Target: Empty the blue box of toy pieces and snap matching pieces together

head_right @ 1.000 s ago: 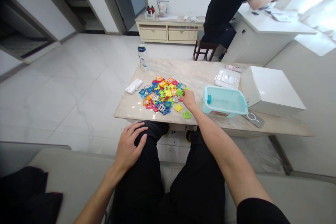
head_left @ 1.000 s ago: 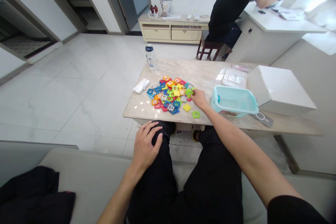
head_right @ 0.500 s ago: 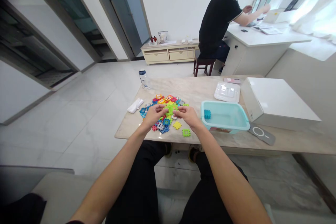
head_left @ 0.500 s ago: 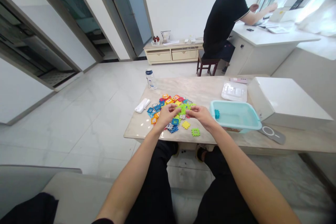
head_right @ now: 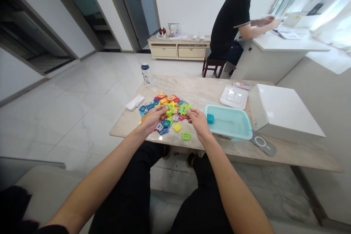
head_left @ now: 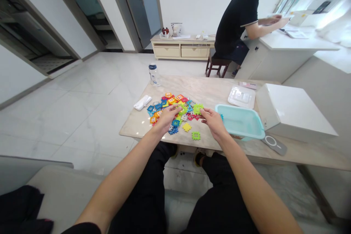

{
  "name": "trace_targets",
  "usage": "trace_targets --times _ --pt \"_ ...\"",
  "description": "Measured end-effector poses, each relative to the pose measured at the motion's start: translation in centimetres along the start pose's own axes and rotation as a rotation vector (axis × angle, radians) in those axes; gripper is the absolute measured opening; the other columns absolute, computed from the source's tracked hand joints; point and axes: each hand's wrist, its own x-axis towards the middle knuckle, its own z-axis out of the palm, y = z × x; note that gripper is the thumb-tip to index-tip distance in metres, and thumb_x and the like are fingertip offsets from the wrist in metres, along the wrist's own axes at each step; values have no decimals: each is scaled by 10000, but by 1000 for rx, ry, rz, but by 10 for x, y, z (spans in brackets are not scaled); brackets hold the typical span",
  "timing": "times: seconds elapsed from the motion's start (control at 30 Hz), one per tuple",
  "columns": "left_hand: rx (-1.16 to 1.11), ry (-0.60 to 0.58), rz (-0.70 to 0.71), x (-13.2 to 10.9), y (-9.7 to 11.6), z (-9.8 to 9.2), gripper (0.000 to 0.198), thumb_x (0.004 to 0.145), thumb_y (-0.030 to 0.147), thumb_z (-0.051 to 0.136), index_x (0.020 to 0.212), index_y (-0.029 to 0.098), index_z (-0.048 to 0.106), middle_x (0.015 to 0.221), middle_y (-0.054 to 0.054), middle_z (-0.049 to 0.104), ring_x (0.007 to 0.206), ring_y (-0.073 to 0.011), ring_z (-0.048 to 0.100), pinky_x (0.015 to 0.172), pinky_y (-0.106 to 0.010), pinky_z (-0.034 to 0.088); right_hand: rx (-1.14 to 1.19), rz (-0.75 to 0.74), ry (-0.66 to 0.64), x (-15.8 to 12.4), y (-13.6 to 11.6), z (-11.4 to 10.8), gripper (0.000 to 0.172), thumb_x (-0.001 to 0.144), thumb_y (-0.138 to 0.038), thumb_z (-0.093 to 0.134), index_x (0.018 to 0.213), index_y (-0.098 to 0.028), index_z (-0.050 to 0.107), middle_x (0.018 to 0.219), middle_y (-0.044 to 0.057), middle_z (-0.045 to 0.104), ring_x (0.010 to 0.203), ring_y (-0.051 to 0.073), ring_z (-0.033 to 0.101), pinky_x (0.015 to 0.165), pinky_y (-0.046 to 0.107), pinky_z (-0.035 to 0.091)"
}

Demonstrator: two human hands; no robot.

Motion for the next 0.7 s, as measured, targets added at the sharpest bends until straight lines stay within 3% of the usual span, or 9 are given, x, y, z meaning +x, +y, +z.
trace_targets --times 0.17,0.33,0.57,0.7 --pt "-35 -2 -58 -2 0 0 378 692 316 1023 978 189 811 983 -50 805 812 -143 692 680 -253 470 44 -28 7 -9 -13 7 530 692 -628 965 1006 -226 819 976 40 824 860 183 730 699 274 541" --pt "-98 -35 -115 -8 4 3 328 732 195 995 924 179 729 895 -28 770 743 -114 680 671 -234 490 168 -123 82 -20 -31 16 517 724 -625 965 1032 -236 816 834 -4 754 706 148 614 657 284 548" --pt "-196 -61 -96 -22 9 7 542 757 28 921 1216 185 680 936 -11 783 876 -145 782 946 -307 626 5 -145 6 -25 -23 31 553 742 -708 908 986 -225 791 855 10 743 725 157 616 662 292 510" --pt "-219 -132 -74 -27 12 9 412 807 62 900 1170 147 724 1054 -69 814 920 -167 798 1060 -381 632 -175 -196 -1 -13 -15 38 479 806 -688 824 887 -219 773 801 31 742 722 190 642 686 322 514"
